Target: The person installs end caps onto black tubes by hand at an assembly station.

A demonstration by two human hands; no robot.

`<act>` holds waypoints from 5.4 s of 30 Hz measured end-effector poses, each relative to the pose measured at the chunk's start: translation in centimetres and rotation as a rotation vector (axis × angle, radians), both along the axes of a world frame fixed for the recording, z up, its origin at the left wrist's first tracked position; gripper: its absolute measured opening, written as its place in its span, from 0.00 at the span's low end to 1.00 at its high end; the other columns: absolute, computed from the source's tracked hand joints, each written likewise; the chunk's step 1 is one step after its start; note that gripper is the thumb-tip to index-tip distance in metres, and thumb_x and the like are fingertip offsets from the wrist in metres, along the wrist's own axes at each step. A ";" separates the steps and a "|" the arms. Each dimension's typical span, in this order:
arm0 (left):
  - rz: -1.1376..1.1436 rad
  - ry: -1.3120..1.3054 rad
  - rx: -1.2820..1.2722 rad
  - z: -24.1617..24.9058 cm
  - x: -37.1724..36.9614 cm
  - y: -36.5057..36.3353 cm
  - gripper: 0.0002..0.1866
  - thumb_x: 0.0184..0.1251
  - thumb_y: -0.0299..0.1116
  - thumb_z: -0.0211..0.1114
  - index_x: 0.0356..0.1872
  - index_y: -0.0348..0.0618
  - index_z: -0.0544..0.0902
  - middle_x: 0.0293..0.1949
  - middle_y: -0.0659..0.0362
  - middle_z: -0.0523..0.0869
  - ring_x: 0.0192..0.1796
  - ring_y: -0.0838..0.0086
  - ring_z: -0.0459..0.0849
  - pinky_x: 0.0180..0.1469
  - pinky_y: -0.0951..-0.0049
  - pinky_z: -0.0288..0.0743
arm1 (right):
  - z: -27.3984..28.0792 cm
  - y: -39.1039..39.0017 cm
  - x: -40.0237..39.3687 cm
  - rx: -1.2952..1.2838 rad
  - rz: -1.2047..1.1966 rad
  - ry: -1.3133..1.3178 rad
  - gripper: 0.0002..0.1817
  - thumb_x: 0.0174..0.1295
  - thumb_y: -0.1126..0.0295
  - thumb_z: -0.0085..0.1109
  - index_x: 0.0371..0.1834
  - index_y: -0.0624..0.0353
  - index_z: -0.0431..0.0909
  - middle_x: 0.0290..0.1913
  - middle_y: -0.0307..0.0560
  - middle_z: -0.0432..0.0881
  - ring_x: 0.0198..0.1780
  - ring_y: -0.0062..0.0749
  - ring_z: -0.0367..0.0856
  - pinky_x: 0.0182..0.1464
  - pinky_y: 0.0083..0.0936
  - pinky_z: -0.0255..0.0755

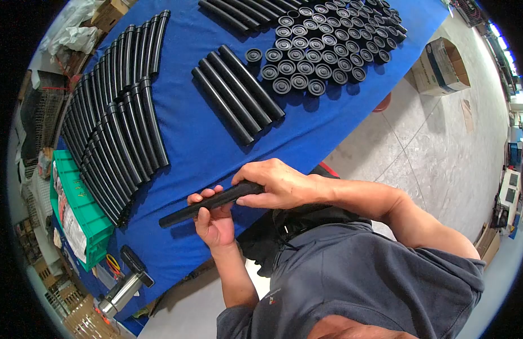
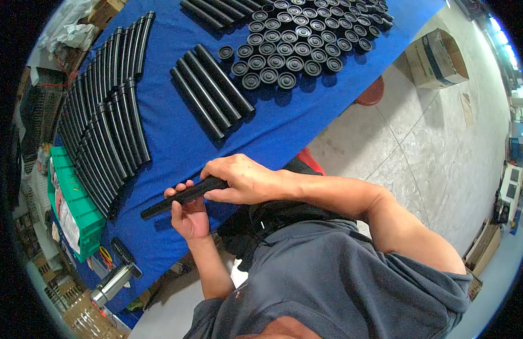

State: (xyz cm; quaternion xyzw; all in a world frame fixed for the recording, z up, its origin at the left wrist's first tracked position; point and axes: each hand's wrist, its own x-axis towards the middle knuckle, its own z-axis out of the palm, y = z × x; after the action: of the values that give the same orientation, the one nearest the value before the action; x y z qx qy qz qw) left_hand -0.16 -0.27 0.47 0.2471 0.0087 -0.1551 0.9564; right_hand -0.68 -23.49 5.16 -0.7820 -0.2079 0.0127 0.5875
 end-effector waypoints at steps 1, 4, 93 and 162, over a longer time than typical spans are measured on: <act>0.004 0.002 0.009 0.1 0.0 0.0 0.16 0.70 0.26 0.66 0.56 0.43 0.75 0.55 0.45 0.83 0.64 0.51 0.81 0.63 0.42 0.81 | -0.1 0.0 0.1 -0.002 0.002 0.025 0.20 0.60 0.70 0.69 0.53 0.64 0.75 0.39 0.53 0.79 0.36 0.49 0.84 0.35 0.40 0.78; 0.008 0.021 -0.014 -0.1 -0.1 0.1 0.17 0.70 0.27 0.66 0.57 0.43 0.76 0.56 0.45 0.83 0.64 0.50 0.80 0.63 0.42 0.80 | -0.3 0.4 0.3 0.004 -0.053 -0.284 0.20 0.61 0.67 0.69 0.53 0.65 0.76 0.36 0.53 0.79 0.34 0.49 0.83 0.35 0.39 0.77; 0.145 -0.074 0.130 0.3 3.2 7.4 0.17 0.70 0.28 0.66 0.59 0.43 0.78 0.58 0.43 0.84 0.32 0.71 0.82 0.29 0.77 0.77 | -0.6 5.3 8.8 0.111 0.285 0.121 0.16 0.55 0.66 0.64 0.43 0.65 0.80 0.32 0.61 0.82 0.36 0.57 0.84 0.40 0.46 0.76; 0.115 -0.031 0.116 -0.5 4.0 6.1 0.17 0.70 0.33 0.66 0.58 0.46 0.80 0.61 0.43 0.82 0.35 0.69 0.82 0.35 0.70 0.80 | -1.8 5.5 9.1 0.028 0.192 -0.208 0.21 0.58 0.64 0.69 0.51 0.62 0.76 0.41 0.55 0.80 0.41 0.55 0.82 0.43 0.45 0.77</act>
State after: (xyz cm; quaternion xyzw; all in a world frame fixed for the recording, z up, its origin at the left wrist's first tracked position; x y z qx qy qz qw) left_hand 3.82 5.79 -0.04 0.3034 0.0170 -0.0953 0.9479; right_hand 8.38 -17.98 3.40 -0.7472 -0.3416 -0.0150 0.5699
